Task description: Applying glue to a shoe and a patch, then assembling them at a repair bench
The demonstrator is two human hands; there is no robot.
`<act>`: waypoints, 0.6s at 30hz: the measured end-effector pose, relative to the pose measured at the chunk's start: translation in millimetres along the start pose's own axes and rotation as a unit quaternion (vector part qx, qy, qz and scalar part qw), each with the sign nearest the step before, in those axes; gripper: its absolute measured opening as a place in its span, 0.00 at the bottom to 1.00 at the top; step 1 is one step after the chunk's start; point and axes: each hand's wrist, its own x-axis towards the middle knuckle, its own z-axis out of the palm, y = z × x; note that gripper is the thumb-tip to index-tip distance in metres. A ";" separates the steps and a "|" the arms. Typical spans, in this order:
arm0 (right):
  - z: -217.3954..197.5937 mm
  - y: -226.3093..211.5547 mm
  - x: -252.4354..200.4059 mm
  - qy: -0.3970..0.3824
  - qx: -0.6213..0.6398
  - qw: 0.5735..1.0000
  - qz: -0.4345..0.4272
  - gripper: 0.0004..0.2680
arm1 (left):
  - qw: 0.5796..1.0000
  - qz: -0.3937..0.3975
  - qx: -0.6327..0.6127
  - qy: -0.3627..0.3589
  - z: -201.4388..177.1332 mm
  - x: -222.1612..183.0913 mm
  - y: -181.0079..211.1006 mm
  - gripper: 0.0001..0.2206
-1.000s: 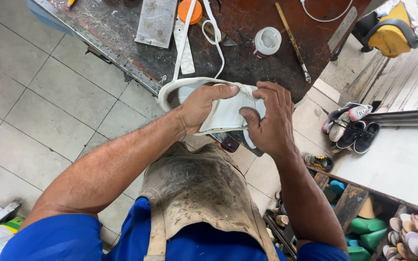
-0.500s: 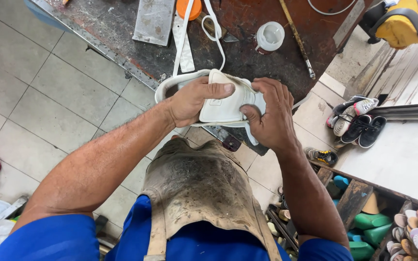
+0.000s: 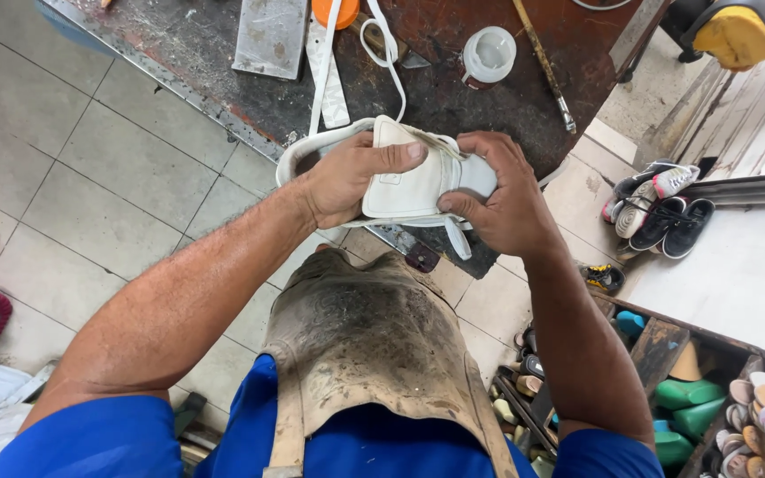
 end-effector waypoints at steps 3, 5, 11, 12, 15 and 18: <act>2.2 -3.2 0.3 0.031 0.034 0.999 0.005 0.23 | 0.999 -0.019 -0.019 0.017 -3.3 4.6 -1.1 0.14; 1.8 -4.9 0.5 0.040 0.059 0.997 0.003 0.22 | 0.997 -0.049 -0.048 0.023 -1.4 5.4 -1.2 0.15; 14.3 10.6 8.0 0.095 0.091 0.991 0.022 0.11 | 0.996 -0.048 -0.059 0.045 -8.8 16.6 -11.6 0.15; 14.5 9.5 9.5 0.096 0.092 0.991 0.021 0.11 | 0.996 -0.048 -0.058 0.045 -10.0 16.7 -10.5 0.15; 16.7 6.7 10.0 0.111 0.105 0.987 0.044 0.10 | 0.996 -0.029 -0.055 0.066 -11.6 12.9 -10.6 0.14; 21.7 2.2 13.1 0.134 0.089 0.985 0.056 0.08 | 0.994 -0.015 -0.055 0.096 -11.4 6.3 -8.6 0.15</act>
